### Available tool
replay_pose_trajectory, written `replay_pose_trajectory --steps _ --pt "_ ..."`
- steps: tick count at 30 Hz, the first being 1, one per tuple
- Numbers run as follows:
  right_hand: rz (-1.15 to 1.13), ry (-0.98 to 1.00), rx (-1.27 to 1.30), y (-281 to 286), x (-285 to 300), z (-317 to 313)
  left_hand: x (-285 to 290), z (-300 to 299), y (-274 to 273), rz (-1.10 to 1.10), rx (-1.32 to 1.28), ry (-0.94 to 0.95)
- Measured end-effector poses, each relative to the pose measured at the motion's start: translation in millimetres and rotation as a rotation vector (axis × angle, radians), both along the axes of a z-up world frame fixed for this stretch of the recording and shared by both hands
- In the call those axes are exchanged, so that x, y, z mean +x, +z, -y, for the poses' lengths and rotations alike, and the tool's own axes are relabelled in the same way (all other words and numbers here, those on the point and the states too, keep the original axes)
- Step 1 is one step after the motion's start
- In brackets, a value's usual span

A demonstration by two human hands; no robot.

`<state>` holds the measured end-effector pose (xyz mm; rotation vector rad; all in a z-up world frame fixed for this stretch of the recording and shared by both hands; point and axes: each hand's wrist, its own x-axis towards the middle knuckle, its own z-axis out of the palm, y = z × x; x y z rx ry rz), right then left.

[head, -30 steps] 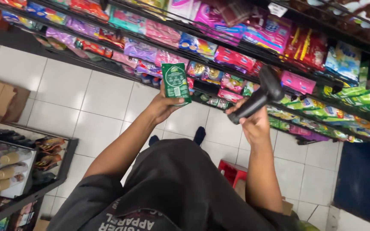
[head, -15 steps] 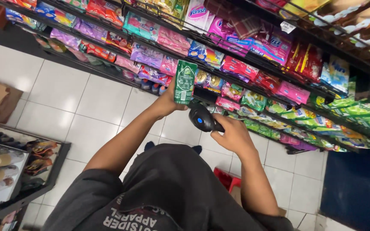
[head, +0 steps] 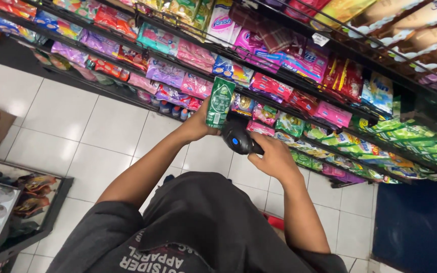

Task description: Stocking and organizing detergent/soap pouches on a retail shelf after scanning them.

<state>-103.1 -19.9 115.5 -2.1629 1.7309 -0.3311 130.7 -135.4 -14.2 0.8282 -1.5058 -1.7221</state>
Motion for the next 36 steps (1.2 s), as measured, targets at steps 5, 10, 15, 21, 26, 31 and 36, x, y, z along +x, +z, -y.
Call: replay_pose_trajectory --steps 5,10,15,21,26,31,36 --pt "0.399 -0.089 -0.049 -29.4 -54.3 17.4 -7.2 0.2 -10.7 -0.203 0.223 -0.021" --pt "0.66 -0.268 -0.167 -63.6 -133.8 60.8 -11.6 3.2 -9.2 -0.459 0.546 -0.04" --pt "0.574 -0.31 -0.439 -56.3 -165.0 127.6 -14.5 2.6 6.1 -0.818 0.632 -0.178" --pt "0.133 -0.577 -0.547 -78.3 -195.7 241.8 -30.6 -4.8 24.9 -0.782 0.797 -0.092" --pt "-0.051 -0.381 -0.729 -70.6 -168.2 232.7 -36.6 -10.0 10.6 -0.769 0.574 -0.046" --pt "0.425 -0.423 -0.123 -15.3 -38.8 95.1 -45.6 -13.4 8.3 -0.572 0.565 0.026" --pt "0.732 -0.19 0.047 -74.3 -31.3 11.2 -86.2 -23.7 19.4 -0.259 0.484 0.102"
